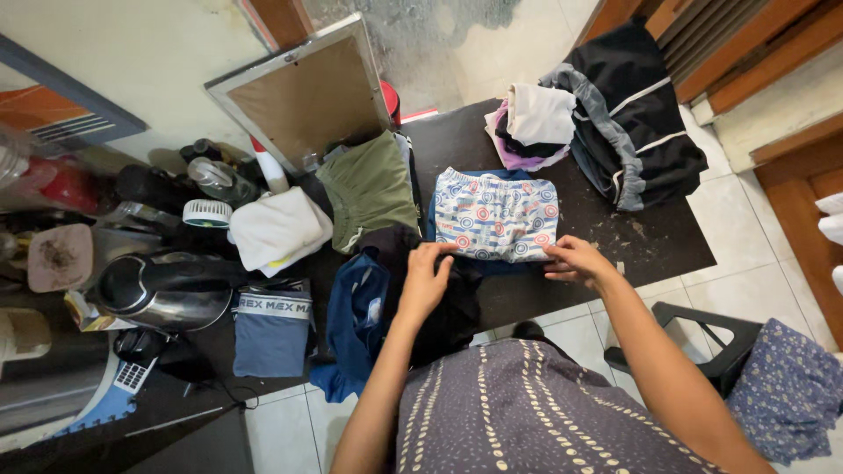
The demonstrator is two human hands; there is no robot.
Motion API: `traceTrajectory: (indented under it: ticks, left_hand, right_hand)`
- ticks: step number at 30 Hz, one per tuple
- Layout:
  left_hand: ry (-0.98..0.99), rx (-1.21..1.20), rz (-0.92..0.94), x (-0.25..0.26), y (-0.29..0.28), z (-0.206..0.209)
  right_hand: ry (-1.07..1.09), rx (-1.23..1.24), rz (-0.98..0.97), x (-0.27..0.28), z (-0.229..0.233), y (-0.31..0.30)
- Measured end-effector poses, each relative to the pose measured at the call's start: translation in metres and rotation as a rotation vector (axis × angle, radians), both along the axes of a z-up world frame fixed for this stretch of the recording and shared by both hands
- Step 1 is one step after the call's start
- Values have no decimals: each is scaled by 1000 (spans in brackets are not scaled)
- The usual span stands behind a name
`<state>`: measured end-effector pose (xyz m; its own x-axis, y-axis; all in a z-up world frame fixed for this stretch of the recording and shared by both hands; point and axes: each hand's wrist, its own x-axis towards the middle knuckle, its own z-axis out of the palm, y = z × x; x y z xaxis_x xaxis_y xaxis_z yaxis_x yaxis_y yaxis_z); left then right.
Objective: The person folds several pieces of clothing by hand on a dark table, including shirts and shorts, and then carries a stack of folded items away.
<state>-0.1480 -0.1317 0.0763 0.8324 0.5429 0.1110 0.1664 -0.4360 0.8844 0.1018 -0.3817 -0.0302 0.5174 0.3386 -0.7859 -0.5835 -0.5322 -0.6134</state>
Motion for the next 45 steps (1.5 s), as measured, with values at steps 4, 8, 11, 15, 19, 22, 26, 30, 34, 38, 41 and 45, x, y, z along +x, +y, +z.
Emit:
traceTrajectory:
  ticks: [4, 8, 11, 15, 19, 22, 26, 30, 34, 38, 41, 45]
  left_hand:
    - [-12, -118, -39, 0, -12, -11]
    - [33, -381, -79, 2, -17, -21]
    - [65, -377, -95, 3, -16, -23]
    - [34, -380, -92, 5, -13, -24]
    - [51, -364, -60, 2, -10, -10]
    - [78, -82, -5, -5, -8, 7]
    - [176, 494, 96, -13, 4, 12]
    - [317, 694, 86, -27, 16, -18]
    - [406, 631, -13, -35, 22, -40]
    - [503, 477, -163, -37, 15, -34]
    - [530, 340, -283, -38, 3, -31]
    - [468, 261, -381, -42, -16, -33]
  right_hand:
    - [-49, 25, 43, 0, 24, 8]
    - [-187, -83, 106, -5, 40, 12]
    - [-203, -74, 90, -15, 35, 10]
    - [82, 35, 48, -40, 11, 2]
    - [133, 299, -169, -60, -20, 4]
    - [259, 516, -416, -72, -40, 13]
    - [208, 467, -628, -79, -57, 22]
    - [260, 412, -641, -68, -65, 36]
    - [25, 433, -544, -60, -58, 52]
    - [-184, 531, -450, -45, -16, 75]
    - [-173, 528, -411, -37, 47, 95]
    - [-125, 666, -290, -24, 119, 126]
